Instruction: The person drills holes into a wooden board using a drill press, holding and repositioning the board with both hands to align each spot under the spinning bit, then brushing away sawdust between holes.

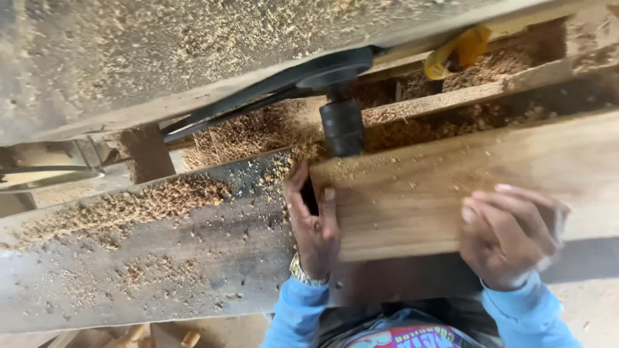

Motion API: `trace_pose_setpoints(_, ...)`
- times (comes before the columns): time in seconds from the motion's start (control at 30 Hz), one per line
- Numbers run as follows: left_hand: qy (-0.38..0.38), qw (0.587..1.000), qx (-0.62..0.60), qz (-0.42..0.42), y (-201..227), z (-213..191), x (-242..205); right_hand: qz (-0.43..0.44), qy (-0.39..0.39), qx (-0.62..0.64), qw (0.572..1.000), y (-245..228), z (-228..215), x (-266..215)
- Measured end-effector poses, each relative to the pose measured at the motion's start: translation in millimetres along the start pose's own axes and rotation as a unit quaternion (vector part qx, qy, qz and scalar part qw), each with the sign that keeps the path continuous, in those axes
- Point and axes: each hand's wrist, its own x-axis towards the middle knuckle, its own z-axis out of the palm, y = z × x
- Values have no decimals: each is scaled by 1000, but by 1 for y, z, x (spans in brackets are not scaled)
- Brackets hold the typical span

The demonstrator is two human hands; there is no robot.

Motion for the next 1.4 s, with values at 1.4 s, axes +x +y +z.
trace_pose_setpoints(1.4, -26, 988, 147, 48, 2, -25, -106, -205, -280, 103, 932, 17, -45, -12)
